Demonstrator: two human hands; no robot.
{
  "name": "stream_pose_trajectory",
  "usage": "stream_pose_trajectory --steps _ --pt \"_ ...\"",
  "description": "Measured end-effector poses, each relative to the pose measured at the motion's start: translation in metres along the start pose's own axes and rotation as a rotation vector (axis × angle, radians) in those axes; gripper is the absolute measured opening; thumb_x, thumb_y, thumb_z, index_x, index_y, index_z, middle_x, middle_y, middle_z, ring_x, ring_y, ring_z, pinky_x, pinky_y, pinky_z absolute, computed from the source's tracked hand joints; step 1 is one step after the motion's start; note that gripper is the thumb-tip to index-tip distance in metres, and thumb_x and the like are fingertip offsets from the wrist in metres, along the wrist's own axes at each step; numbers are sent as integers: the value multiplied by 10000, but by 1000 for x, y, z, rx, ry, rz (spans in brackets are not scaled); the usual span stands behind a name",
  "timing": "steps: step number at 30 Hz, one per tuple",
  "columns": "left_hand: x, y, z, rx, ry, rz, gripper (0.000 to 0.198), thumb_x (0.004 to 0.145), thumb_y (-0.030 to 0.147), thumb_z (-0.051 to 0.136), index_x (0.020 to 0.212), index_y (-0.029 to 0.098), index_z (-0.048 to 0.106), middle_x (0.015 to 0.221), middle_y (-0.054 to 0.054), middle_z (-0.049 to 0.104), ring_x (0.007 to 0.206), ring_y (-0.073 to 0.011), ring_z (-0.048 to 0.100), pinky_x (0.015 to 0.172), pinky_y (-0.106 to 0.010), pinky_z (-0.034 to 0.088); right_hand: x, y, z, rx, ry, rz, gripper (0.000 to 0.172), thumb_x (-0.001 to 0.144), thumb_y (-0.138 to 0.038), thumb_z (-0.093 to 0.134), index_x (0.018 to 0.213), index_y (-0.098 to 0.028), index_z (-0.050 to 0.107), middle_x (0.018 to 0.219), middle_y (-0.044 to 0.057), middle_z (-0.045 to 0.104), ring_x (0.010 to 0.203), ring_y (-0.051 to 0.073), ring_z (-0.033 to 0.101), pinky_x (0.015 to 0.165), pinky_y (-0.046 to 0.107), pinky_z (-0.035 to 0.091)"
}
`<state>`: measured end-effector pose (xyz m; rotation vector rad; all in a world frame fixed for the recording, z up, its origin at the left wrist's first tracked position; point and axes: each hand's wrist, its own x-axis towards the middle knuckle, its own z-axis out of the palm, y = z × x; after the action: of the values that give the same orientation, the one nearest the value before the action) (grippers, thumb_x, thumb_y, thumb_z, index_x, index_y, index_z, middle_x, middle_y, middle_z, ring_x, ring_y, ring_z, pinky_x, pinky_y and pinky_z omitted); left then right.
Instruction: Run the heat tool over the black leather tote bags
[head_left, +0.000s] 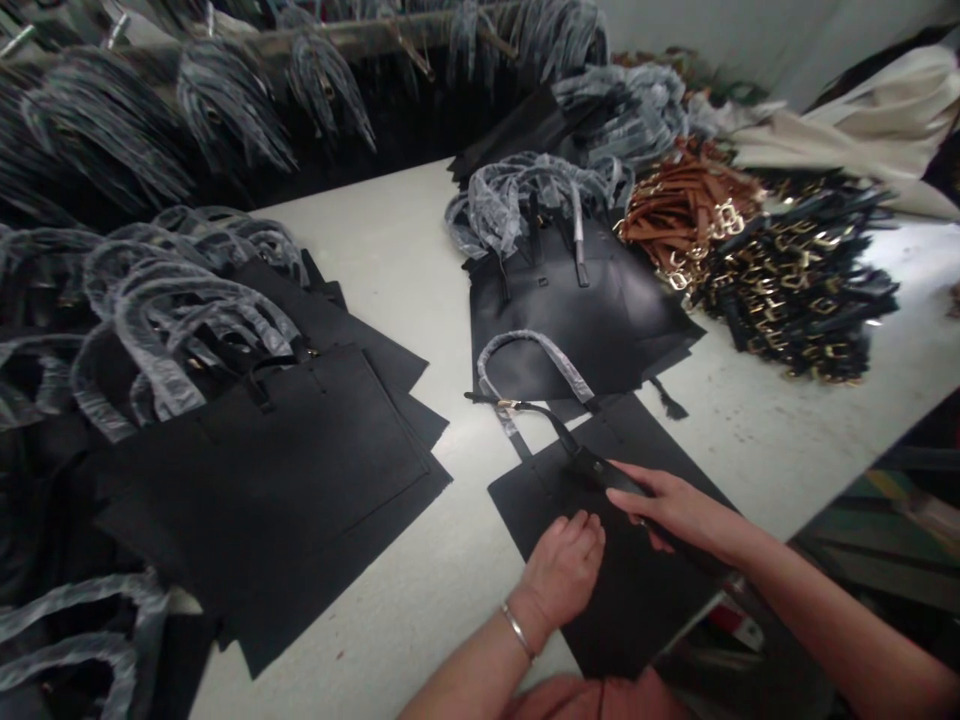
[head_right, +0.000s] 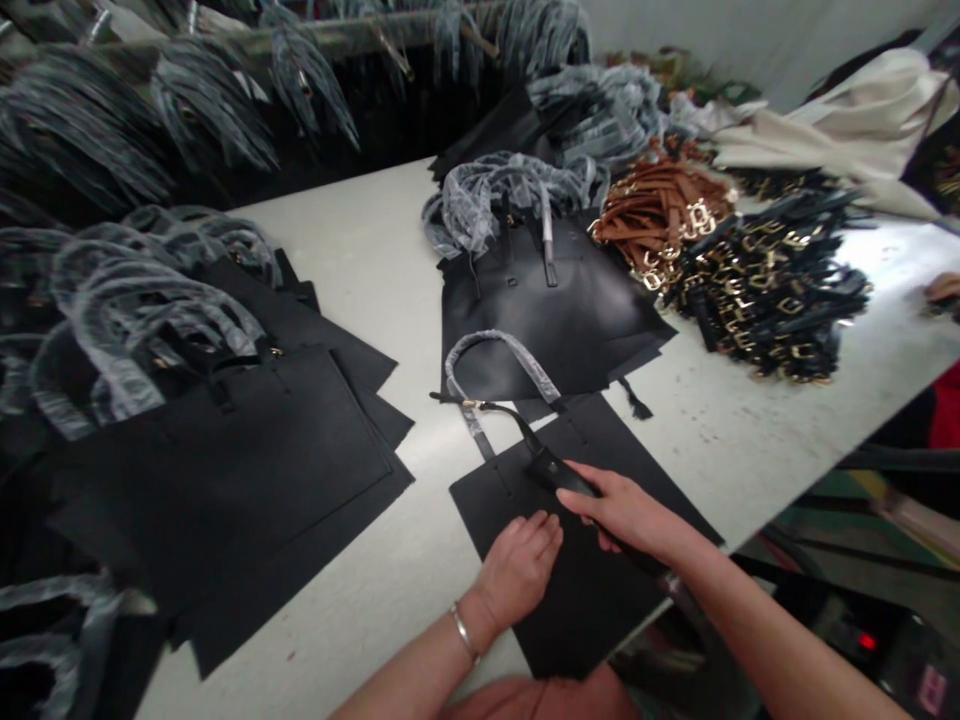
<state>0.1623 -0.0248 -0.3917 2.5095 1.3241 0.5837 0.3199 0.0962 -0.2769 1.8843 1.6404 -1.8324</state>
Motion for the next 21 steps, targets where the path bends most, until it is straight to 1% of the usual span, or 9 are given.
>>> stream_pose_trajectory --steps 2,5,7,8,9,12,15,18,21 --pt "1 0 0 -10 -3 5 354 944 146 401 1270 99 531 1299 -119 575 1232 -239 492 974 -354 412 4 -4 4 -25 25 -10 627 852 -454 585 1413 -206 452 630 -41 583 383 104 545 352 204 422" --pt "2 -1 -1 -6 -8 -1 352 942 158 416 1271 97 526 1284 -129 581 1220 -233 501 935 -351 439 9 -11 10 -89 183 -96 614 846 -446 595 1397 -197 483 580 -45 591 423 121 567 417 217 453" --pt "2 -1 -1 6 0 9 336 943 156 419 1252 101 538 1274 -128 587 1226 -235 499 917 -353 451 4 -13 10 -101 270 -164 625 850 -464 589 1404 -200 476 538 -55 579 443 130 572 450 222 461" --pt "1 -1 -1 9 9 29 315 945 152 418 1226 106 555 1258 -123 598 1225 -235 502 913 -351 454 -1 -13 9 -94 266 -180 638 849 -476 588 1412 -203 465 526 -58 575 444 132 571 450 222 458" --pt "0 -1 -1 5 18 59 290 948 149 417 1188 112 577 1233 -115 613 1220 -232 508 914 -346 455 -7 -12 8 -87 221 -178 654 845 -485 590 1420 -202 457 516 -60 574 440 134 569 445 220 453" --pt "-3 -2 0 -37 17 158 226 948 150 427 1062 123 620 1138 -97 654 1194 -210 531 968 -330 435 -28 -7 7 -108 23 -104 690 826 -484 615 1426 -185 455 526 -47 597 423 127 559 413 207 426" --pt "-5 -2 1 -97 -29 212 178 918 161 467 1001 119 619 1021 -88 680 1072 -194 601 971 -314 445 -38 -2 15 -157 -95 -35 700 815 -483 620 1421 -168 467 530 -33 608 395 119 541 378 195 392" --pt "-5 0 2 -143 -55 224 165 875 150 492 985 112 609 917 -72 690 921 -182 646 890 -290 495 -34 -1 28 -177 -123 -16 687 827 -475 590 1426 -162 462 566 -8 641 385 127 547 361 201 386" --pt "-3 2 2 -154 -94 177 164 848 153 505 969 111 608 893 -86 693 888 -205 659 824 -309 527 -24 -6 41 -228 -99 -34 681 841 -460 559 1441 -161 440 635 30 702 403 164 594 370 234 423"
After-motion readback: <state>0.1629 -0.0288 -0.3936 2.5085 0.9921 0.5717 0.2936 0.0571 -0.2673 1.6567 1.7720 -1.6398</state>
